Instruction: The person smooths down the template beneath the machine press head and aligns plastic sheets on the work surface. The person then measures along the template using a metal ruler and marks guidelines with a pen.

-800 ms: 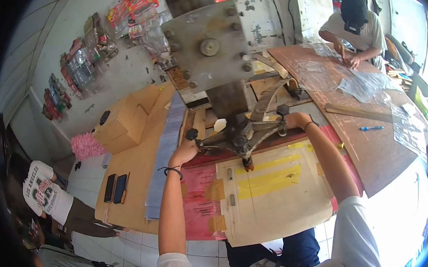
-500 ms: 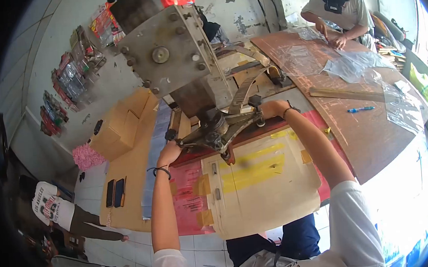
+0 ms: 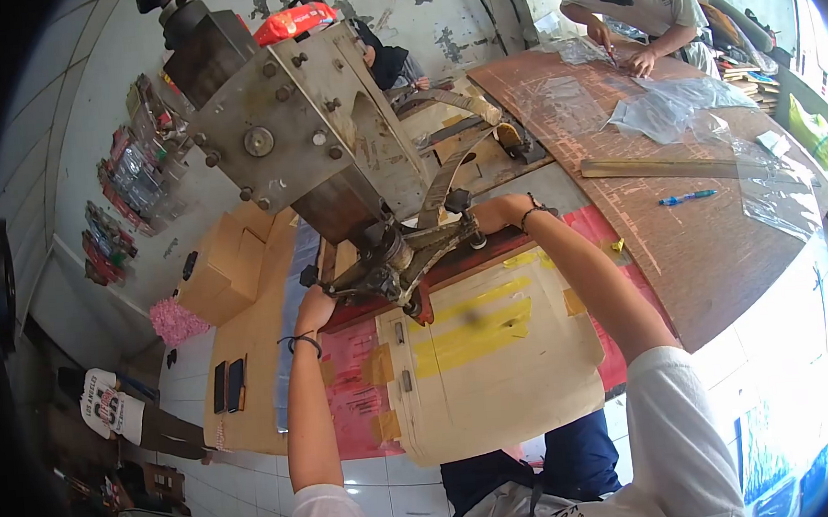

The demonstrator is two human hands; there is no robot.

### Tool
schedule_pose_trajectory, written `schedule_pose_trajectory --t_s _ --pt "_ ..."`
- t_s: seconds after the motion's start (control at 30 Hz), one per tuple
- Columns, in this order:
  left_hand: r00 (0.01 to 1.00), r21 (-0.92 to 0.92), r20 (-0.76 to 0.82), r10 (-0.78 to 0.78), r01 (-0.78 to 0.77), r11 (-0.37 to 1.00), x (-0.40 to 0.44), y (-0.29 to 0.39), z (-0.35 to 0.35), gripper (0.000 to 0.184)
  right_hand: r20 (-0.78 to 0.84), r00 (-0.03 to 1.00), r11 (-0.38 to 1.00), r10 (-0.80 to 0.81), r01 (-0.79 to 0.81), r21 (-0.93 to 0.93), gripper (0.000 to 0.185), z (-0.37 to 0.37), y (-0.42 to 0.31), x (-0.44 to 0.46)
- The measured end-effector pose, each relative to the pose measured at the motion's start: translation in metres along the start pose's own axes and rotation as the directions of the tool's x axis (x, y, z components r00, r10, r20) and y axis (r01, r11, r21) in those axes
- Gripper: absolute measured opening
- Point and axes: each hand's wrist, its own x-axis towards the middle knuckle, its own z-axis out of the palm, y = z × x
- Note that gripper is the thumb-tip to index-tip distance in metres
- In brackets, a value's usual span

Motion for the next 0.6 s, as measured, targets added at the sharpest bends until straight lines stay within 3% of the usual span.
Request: schedule_pose_trajectory --t_s 0.17,0.27,0.4,0.6 --pt "1.0 0.017 -0.024 0.0 0.0 1.0 0.011 -0.019 0.014 0.034 0.002 1.0 0.999 -0.008 0.008 -0.042 0.043 0.001 0.006 0.009" --pt "1.0 0.006 0.014 0.018 -0.019 1.0 0.017 -0.025 0.018 0.035 0.04 0.998 0.985 0.046 -0.039 -0.168 0.035 -0.007 -0.006 0.005" --pt "0.997 0.0 0.073 0.038 -0.038 0.999 0.014 -0.019 0.009 0.036 0.088 0.996 0.951 0.008 0.019 -0.31 0.02 -0.001 0.007 0.031" --pt "0.998 -0.086 0.013 0.066 -0.065 0.994 0.024 -0.031 0.021 0.037 0.127 0.992 0.963 0.023 0.012 -0.268 0.015 -0.002 0.011 0.037"
